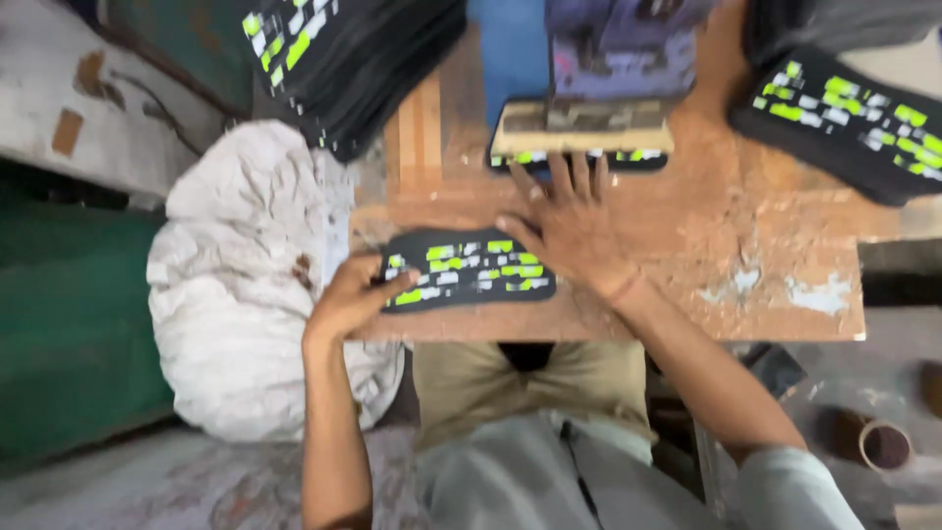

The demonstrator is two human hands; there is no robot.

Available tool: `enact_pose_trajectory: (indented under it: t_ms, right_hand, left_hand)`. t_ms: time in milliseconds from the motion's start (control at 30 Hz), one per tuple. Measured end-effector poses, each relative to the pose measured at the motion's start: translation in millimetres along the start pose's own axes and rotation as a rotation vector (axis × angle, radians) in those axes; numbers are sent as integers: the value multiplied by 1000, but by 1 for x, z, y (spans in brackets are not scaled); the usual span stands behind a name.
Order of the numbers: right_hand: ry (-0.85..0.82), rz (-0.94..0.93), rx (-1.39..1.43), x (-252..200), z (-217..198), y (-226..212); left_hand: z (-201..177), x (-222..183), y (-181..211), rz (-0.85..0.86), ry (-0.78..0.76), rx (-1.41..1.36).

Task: Stamping decorative patterns or logos onto black shoe components using a manual press machine.

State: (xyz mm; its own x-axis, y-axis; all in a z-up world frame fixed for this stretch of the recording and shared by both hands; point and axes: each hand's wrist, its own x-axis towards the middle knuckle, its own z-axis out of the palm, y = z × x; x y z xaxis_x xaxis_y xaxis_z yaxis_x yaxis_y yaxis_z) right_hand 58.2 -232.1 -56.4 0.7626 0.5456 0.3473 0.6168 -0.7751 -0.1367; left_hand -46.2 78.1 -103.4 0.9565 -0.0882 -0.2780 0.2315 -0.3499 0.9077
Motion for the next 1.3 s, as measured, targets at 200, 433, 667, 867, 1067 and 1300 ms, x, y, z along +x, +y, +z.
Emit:
enact_pose_trajectory:
  t_ms: [200, 433, 667, 867, 1067, 1300]
  right_hand:
    - [-35, -92, 180, -62, -22, 6]
    - [-56, 33, 200, -103, -32, -7]
    - [4, 40, 244, -99, -35, -5]
    - [60, 103, 146, -97, -73, 96]
    - [204, 284, -195, -88, -105, 197]
    - [94, 300, 82, -126, -83, 75]
  left_hand:
    - [5, -11, 15, -77, -22, -154]
    - [9, -12, 12, -102, -19, -136]
    - [11, -16, -2, 3, 97, -111]
    - [-43, 7, 76, 341, 686, 87]
    - [-120, 117, 129, 722, 646, -217]
    - [-25, 37, 154, 742, 1144, 272]
